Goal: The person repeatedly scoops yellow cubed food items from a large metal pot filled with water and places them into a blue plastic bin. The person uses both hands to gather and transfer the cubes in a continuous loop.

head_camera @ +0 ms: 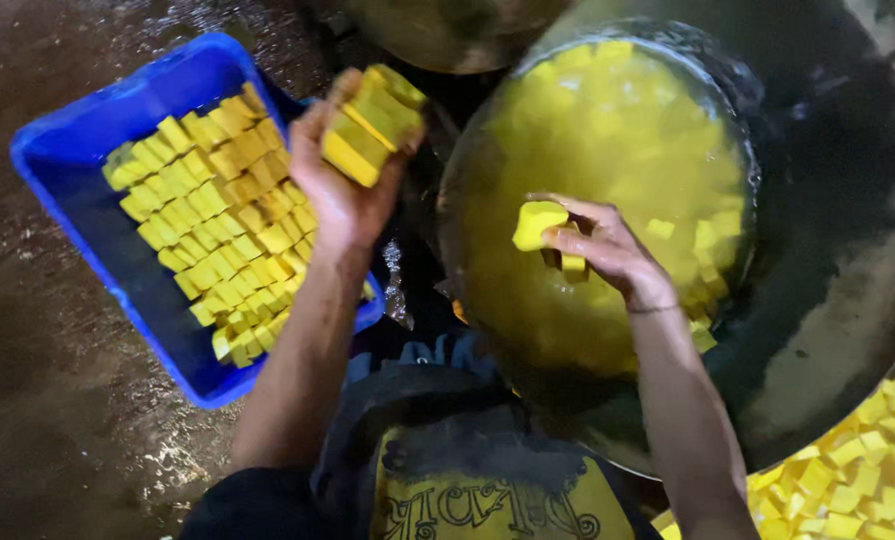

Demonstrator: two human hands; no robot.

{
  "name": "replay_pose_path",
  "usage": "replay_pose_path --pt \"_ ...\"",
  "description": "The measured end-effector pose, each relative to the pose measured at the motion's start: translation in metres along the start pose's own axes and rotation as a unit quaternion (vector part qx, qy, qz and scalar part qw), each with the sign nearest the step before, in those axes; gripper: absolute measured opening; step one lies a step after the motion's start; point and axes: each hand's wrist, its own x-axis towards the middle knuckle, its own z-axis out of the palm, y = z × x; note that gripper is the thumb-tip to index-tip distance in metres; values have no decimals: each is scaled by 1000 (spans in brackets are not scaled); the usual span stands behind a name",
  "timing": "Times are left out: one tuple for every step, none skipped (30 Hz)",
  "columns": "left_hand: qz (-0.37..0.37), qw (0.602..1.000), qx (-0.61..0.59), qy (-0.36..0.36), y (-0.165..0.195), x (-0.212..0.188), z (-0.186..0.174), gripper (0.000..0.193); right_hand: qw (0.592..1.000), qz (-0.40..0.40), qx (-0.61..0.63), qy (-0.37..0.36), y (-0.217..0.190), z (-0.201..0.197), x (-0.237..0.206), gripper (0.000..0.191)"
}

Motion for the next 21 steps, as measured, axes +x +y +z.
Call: replay_pose_path --pt "-7 1000 7 20 0 -5 -10 49 999 -13 -32 -15 -27 17 -7 54" --pt "-12 999 13 40 -4 -9 -19 48 997 -27 -65 -31 -51 36 -11 58" --pt "-17 998 18 61 -8 -14 -27 48 993 -65 -89 -36 -70 58 -13 50" --pt "-21 997 41 68 -12 -20 -34 49 987 -103 -112 -42 -85 78 -13 41" --pt "-24 995 63 75 -14 -25 -41 49 980 -142 -134 -49 -95 100 -9 32" --pt "-32 995 58 75 -15 -31 -48 49 970 -134 -198 -36 -100 120 1 34" --pt "-41 995 52 76 -16 -40 -54 49 957 -124 -261 -21 -102 140 13 35" --pt "-51 995 45 77 -14 -49 -60 49 939 -115 -323 -7 -100 159 24 38" --pt "-59 994 -2 87 -11 -57 -66 51 944 -141 -299 -10 -95 176 33 37" --pt "-67 992 -50 98 -6 -65 -73 52 947 -166 -275 -14 -90 192 40 36" --pt "-73 987 -98 108 0 -70 -81 54 949 -190 -250 -20 -84 206 46 36" --pt "-68 987 -90 114 6 -74 -89 53 960 -169 -223 -33 -78 218 48 39" --pt "-62 987 -85 123 13 -78 -98 53 969 -144 -196 -48 -73 230 48 43" --pt "-57 986 -78 135 19 -85 -108 53 977 -116 -167 -63 -69 243 51 46" --pt "-65 984 -80 142 25 -92 -118 54 947 -182 -262 -32 -64 255 53 55" --pt "-76 983 -81 147 29 -98 -128 56 903 -248 -352 -1 -59 268 56 64" --pt "-87 981 -83 153 32 -107 -138 57 844 -312 -435 30 -53 281 63 73" --pt "-96 979 -111 140 36 -115 -149 61 823 -333 -459 10 -48 292 72 83" --pt "-100 977 -139 125 41 -122 -160 65 800 -358 -482 -12 -41 303 85 93" --pt "-102 974 -167 114 46 -132 -172 69 776 -382 -500 -38 -31 316 97 103" --pt "-96 972 -157 149 52 -142 -183 75 898 -224 -356 -130 -18 329 107 94"
